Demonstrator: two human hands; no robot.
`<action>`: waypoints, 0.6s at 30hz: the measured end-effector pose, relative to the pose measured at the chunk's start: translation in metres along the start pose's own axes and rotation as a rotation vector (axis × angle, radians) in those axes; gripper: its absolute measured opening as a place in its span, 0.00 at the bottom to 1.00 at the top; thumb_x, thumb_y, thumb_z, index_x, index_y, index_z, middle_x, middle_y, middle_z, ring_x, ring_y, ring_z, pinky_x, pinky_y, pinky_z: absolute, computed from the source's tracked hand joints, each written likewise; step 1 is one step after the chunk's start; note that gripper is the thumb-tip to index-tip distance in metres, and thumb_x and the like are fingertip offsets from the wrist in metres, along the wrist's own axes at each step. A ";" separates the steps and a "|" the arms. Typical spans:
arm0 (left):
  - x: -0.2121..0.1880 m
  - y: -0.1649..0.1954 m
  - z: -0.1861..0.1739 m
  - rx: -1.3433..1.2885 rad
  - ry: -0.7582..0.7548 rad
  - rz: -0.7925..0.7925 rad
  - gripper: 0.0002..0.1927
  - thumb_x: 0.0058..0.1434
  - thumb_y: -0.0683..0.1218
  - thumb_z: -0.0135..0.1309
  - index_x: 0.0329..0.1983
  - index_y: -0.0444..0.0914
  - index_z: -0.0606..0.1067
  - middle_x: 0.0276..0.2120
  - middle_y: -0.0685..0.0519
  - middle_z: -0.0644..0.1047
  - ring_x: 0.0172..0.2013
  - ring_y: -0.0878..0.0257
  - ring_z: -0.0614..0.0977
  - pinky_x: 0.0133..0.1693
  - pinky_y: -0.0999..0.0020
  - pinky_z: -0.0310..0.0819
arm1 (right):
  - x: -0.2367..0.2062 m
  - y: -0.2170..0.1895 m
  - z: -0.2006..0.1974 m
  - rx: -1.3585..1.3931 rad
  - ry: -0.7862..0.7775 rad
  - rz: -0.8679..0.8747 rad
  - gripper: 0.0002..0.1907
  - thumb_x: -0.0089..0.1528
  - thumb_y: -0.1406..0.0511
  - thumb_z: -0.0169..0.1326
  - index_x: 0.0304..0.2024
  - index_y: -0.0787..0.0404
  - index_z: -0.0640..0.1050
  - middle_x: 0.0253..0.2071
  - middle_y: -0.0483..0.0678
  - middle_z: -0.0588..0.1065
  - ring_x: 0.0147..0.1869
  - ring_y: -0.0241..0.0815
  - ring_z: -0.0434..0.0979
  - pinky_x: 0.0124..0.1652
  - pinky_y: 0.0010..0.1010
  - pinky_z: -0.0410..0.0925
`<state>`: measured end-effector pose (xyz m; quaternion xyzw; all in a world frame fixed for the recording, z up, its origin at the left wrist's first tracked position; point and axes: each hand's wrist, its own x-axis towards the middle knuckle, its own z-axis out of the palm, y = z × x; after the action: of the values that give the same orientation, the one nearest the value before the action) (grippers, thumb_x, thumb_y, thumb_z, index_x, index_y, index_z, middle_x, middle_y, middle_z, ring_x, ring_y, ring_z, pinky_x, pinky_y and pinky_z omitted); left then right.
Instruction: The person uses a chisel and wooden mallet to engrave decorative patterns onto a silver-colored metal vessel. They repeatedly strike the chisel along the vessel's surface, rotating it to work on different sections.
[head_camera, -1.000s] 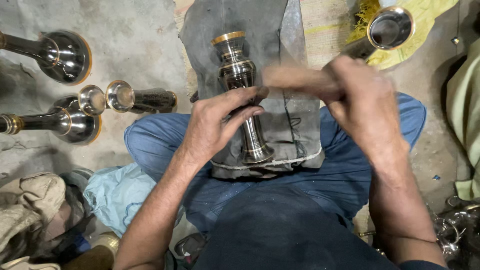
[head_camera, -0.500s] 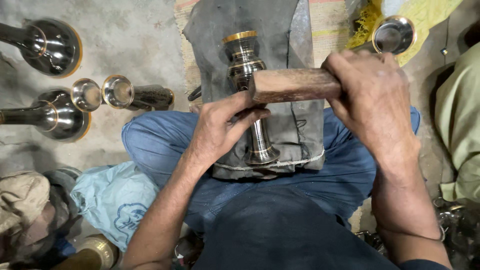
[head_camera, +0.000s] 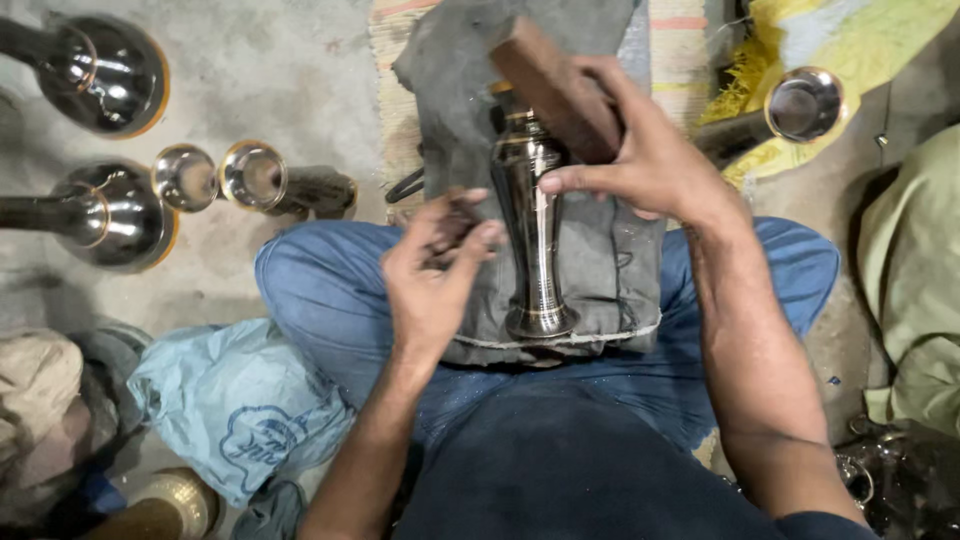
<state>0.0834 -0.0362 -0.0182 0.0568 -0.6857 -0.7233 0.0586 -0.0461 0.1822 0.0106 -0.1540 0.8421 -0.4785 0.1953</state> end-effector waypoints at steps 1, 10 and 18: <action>-0.001 0.002 0.004 0.031 -0.018 0.026 0.18 0.67 0.39 0.61 0.59 0.34 0.75 0.41 0.50 0.84 0.42 0.65 0.87 0.44 0.70 0.86 | -0.001 0.003 0.002 0.000 -0.002 -0.022 0.56 0.48 0.51 0.73 0.73 0.54 0.60 0.67 0.57 0.72 0.58 0.53 0.78 0.46 0.44 0.75; 0.023 0.020 0.027 0.397 -0.280 0.340 0.18 0.63 0.43 0.66 0.56 0.36 0.79 0.45 0.50 0.83 0.43 0.62 0.87 0.43 0.70 0.83 | -0.044 0.003 0.005 -0.169 0.190 -0.236 0.42 0.61 0.60 0.68 0.73 0.61 0.64 0.67 0.58 0.72 0.69 0.56 0.75 0.62 0.43 0.70; 0.037 0.025 0.023 0.526 -0.504 0.314 0.19 0.66 0.45 0.62 0.59 0.38 0.77 0.41 0.51 0.83 0.39 0.61 0.87 0.42 0.65 0.83 | -0.100 -0.001 -0.034 -0.469 0.442 -0.359 0.22 0.62 0.74 0.65 0.57 0.67 0.74 0.47 0.57 0.76 0.51 0.54 0.80 0.50 0.38 0.72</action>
<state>0.0430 -0.0211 0.0077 -0.2148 -0.8409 -0.4964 -0.0181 0.0254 0.2521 0.0453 -0.2327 0.9104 -0.3208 -0.1187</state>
